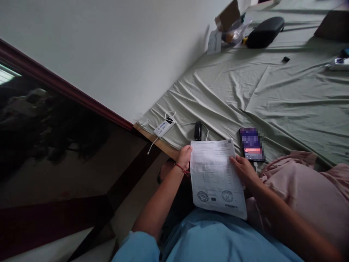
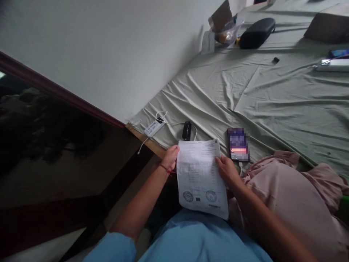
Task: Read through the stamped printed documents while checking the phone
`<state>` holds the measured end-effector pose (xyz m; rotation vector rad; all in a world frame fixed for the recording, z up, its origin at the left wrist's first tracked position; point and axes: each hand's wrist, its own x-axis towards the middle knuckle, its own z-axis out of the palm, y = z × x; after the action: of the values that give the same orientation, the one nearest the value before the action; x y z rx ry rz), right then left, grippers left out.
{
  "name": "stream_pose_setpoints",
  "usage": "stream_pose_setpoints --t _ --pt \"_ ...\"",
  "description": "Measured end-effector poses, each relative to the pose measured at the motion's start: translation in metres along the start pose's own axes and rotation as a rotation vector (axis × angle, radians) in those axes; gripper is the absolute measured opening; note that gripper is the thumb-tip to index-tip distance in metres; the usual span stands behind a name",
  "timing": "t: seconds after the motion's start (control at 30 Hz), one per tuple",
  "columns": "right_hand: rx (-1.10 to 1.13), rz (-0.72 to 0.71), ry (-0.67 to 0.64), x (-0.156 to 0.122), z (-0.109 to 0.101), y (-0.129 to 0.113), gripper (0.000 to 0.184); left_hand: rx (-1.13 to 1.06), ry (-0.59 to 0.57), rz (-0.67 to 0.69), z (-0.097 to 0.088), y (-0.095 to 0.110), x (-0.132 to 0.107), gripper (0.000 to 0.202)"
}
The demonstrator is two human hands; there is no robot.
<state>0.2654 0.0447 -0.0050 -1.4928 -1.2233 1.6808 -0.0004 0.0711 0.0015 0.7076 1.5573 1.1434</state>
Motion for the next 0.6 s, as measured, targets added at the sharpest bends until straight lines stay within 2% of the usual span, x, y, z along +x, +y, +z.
stream_pose_setpoints --t 0.2,0.37,0.5,0.6 --pt "-0.060 -0.028 0.023 0.007 0.003 -0.007 0.048 0.199 0.078 -0.019 0.005 0.003 0.016 0.024" --pt "-0.106 -0.102 0.077 0.006 0.004 -0.010 0.049 0.324 0.147 0.029 0.010 0.004 0.020 0.029" --pt "-0.216 -0.102 0.156 0.006 0.002 -0.010 0.048 0.356 0.145 0.022 0.010 0.002 0.022 0.033" --pt "-0.280 -0.084 0.181 0.007 0.000 -0.011 0.040 0.374 0.109 -0.016 0.009 0.003 0.024 0.034"
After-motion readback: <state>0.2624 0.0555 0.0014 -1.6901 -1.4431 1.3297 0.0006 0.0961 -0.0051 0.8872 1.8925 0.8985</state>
